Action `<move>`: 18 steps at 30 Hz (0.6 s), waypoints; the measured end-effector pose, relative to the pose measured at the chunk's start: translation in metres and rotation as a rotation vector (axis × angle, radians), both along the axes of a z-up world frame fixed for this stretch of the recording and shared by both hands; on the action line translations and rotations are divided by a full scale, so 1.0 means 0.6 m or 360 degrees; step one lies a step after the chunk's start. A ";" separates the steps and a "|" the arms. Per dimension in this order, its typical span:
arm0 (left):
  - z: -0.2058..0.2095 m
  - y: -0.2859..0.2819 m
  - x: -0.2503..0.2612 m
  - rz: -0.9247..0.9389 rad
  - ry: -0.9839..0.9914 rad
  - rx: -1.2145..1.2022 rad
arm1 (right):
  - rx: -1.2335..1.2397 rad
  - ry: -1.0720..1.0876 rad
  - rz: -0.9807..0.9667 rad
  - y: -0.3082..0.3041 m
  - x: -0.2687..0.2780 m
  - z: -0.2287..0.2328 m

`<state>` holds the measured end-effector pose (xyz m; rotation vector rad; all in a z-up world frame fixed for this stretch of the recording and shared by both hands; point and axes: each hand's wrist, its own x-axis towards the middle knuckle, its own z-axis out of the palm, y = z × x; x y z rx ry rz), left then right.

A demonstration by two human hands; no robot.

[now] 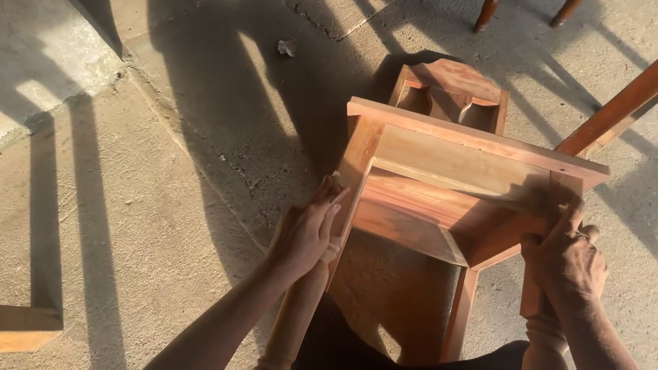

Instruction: Sanding a wooden chair manually using sandpaper.

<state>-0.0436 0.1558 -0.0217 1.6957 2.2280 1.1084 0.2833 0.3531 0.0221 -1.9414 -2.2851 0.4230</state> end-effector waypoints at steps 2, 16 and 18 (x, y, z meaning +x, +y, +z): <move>0.006 0.009 -0.003 0.0076 -0.0163 0.0055 | 0.0006 -0.0017 0.0011 0.002 0.006 -0.016; 0.033 -0.006 0.016 0.0178 0.0641 -0.0042 | 0.0007 -0.0051 0.0023 -0.005 0.008 -0.009; -0.011 0.029 0.008 0.0218 0.1243 0.0520 | -0.0003 -0.0047 0.0054 -0.008 0.008 -0.004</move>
